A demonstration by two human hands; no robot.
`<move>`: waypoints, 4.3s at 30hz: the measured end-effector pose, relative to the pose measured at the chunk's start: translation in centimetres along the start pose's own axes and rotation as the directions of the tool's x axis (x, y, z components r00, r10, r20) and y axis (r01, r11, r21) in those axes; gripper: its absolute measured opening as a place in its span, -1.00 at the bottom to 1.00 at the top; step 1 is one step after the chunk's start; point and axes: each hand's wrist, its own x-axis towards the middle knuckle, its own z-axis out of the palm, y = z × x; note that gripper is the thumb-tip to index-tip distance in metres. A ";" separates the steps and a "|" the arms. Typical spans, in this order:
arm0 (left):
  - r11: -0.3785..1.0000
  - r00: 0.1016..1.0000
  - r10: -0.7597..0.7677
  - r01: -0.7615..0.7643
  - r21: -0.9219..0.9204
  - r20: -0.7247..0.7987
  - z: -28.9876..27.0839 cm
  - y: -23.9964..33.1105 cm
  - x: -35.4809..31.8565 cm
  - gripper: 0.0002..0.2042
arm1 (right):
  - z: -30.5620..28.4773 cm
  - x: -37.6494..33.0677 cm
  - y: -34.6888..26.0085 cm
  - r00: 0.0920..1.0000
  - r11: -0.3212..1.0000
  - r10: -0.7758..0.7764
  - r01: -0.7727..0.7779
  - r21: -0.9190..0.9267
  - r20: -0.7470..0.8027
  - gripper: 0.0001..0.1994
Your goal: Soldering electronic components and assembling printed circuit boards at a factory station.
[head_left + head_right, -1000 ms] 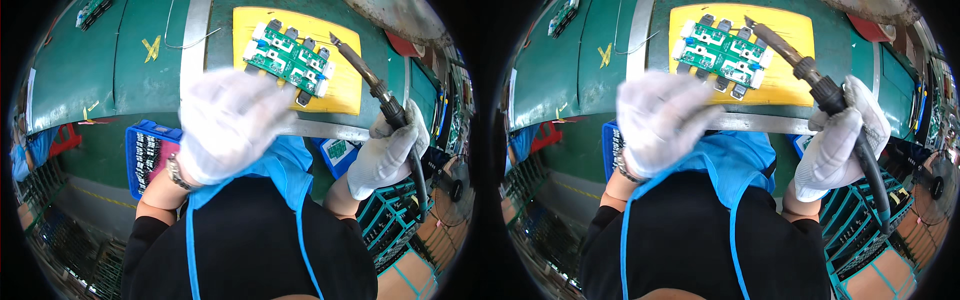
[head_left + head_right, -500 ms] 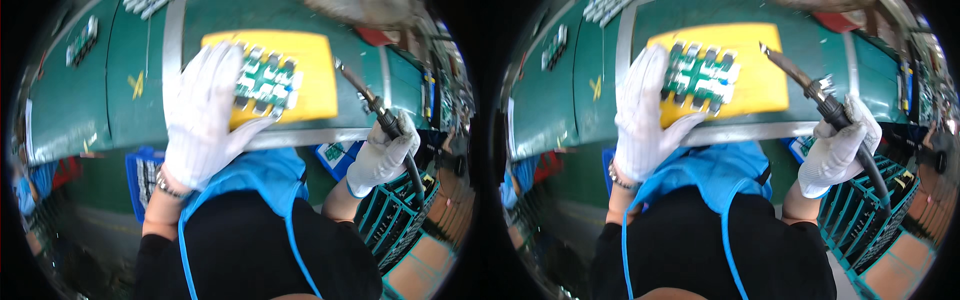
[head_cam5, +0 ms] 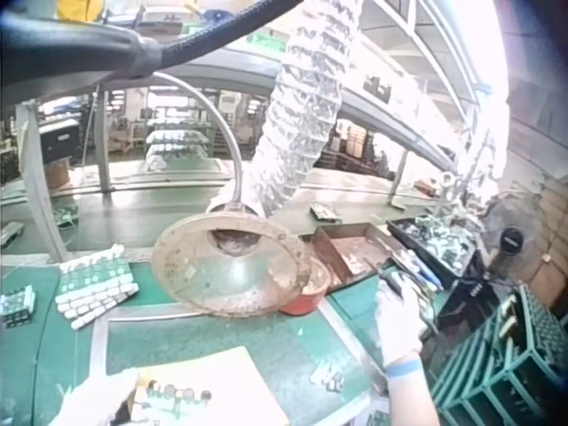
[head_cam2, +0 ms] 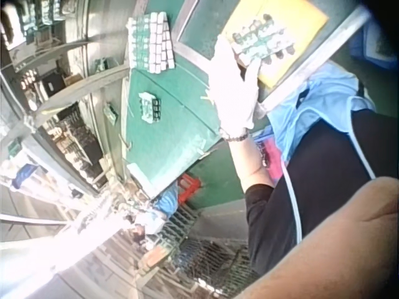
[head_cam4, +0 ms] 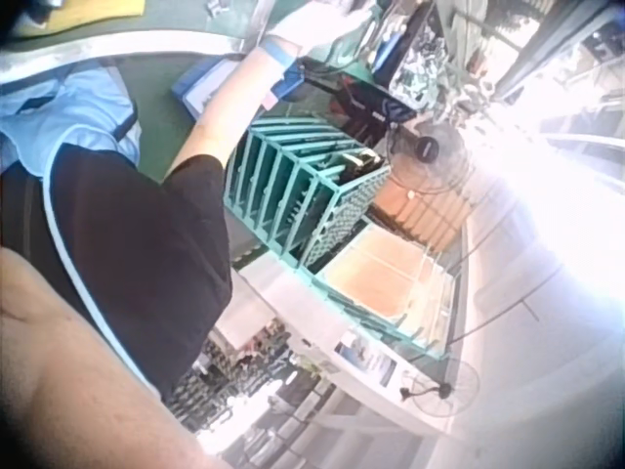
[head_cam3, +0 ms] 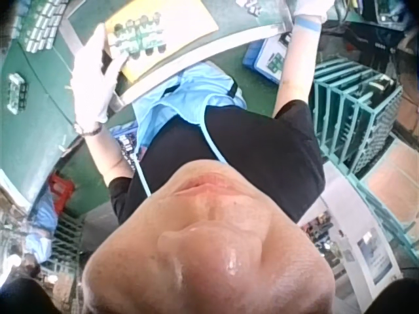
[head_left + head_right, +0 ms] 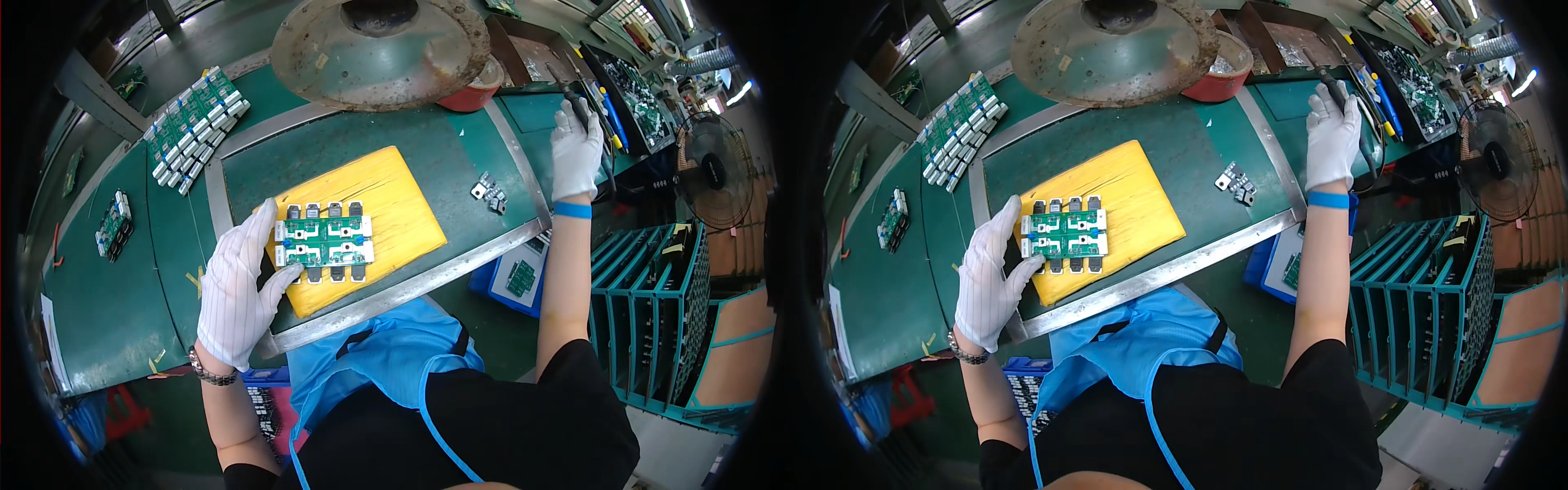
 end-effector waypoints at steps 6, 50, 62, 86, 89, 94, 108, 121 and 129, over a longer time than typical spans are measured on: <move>0.998 0.999 -0.042 0.043 0.037 -0.023 0.1 0.1 -0.1 -0.30 | -4.0 9.2 3.8 0.955 0.885 0.228 -0.285 0.368 0.192 -0.63; 0.980 0.948 -0.181 0.149 -0.135 -0.263 0.8 -1.0 -1.8 -0.63 | 3.4 -13.1 1.1 0.967 0.635 -0.219 0.242 -0.733 0.130 -0.66; 0.678 0.548 -0.579 0.735 0.017 -0.604 -16.2 -16.6 -4.8 -0.66 | 2.6 -12.9 1.3 0.976 0.718 -0.176 0.217 -0.662 0.128 -0.64; 0.861 0.960 -0.156 0.247 0.445 -0.231 -7.7 -14.4 6.8 -0.64 | 3.0 -12.9 1.5 0.978 0.704 -0.177 0.205 -0.680 0.111 -0.64; 0.867 0.956 -0.187 0.268 0.419 -0.226 -7.5 -14.8 7.0 -0.67 | 3.0 -12.9 1.1 0.977 0.681 -0.171 0.209 -0.702 0.125 -0.64; 0.896 0.950 -0.227 0.290 0.335 -0.215 -8.2 -13.8 7.7 -0.68 | 3.1 -13.1 1.0 0.981 0.695 -0.164 0.189 -0.694 0.103 -0.63; 0.782 0.825 0.131 0.254 0.569 -0.549 -11.6 -15.1 5.5 -0.85 | 4.0 -13.6 0.7 0.983 0.691 -0.140 0.186 -0.699 0.123 -0.65; 0.839 0.788 -0.496 0.327 -0.436 -0.364 -7.9 -16.4 1.8 -0.44 | 3.6 -13.5 0.9 0.983 0.672 -0.129 0.183 -0.718 0.129 -0.64; 0.106 0.800 -0.582 0.251 -0.962 0.144 -7.6 -18.7 2.3 -0.79 | 3.5 -13.1 1.1 0.979 0.640 -0.145 0.204 -0.741 0.144 -0.64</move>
